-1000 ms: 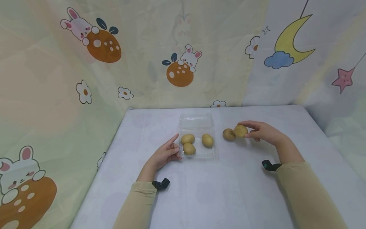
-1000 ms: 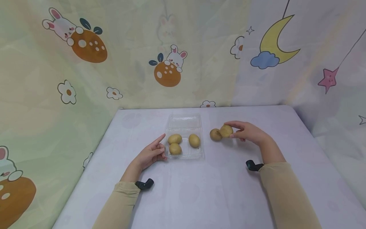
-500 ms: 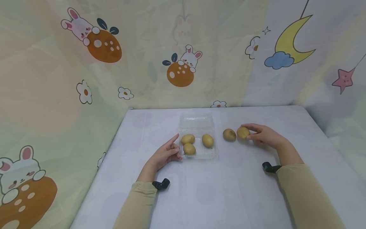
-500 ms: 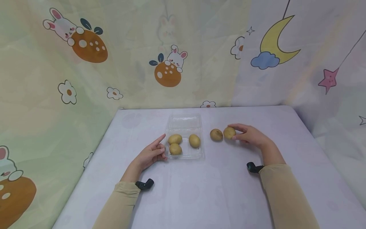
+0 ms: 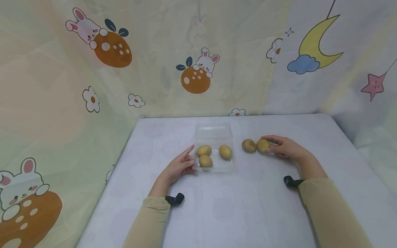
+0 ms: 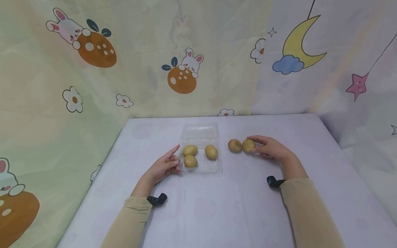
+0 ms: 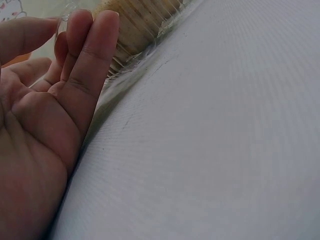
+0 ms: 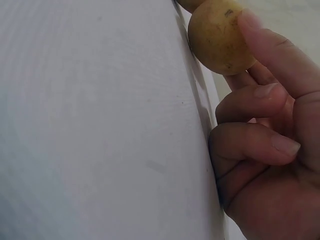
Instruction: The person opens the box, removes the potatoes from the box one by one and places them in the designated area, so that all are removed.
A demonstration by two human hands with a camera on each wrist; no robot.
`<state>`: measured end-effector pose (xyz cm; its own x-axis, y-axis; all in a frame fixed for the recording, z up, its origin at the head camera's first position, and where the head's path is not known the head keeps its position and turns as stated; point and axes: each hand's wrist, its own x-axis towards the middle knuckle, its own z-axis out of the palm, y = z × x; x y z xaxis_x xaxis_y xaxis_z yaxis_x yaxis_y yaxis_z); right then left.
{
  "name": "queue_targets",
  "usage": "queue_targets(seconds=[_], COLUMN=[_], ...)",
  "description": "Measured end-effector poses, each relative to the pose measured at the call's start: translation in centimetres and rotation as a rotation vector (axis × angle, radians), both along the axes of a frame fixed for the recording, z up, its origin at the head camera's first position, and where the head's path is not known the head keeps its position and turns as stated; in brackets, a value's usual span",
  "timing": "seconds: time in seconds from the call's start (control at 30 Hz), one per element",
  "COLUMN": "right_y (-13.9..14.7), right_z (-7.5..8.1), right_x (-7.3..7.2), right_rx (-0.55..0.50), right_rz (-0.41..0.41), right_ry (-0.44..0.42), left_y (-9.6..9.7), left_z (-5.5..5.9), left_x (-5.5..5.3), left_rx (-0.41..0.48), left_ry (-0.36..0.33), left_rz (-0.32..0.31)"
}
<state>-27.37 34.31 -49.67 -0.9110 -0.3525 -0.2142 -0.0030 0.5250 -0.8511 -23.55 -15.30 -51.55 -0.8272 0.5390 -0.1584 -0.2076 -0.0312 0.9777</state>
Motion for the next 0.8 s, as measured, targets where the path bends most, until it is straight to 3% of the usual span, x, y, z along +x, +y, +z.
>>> queue_targets(seconds=[0.8], right_y=[-0.09], right_z=[-0.06], right_x=[0.24], right_rx=[-0.001], right_rz=[-0.005], right_ry=[-0.022], left_y=[0.08], left_z=[0.2], left_x=[0.08], left_rx=[0.0], left_ry=[0.008], left_rz=[0.001])
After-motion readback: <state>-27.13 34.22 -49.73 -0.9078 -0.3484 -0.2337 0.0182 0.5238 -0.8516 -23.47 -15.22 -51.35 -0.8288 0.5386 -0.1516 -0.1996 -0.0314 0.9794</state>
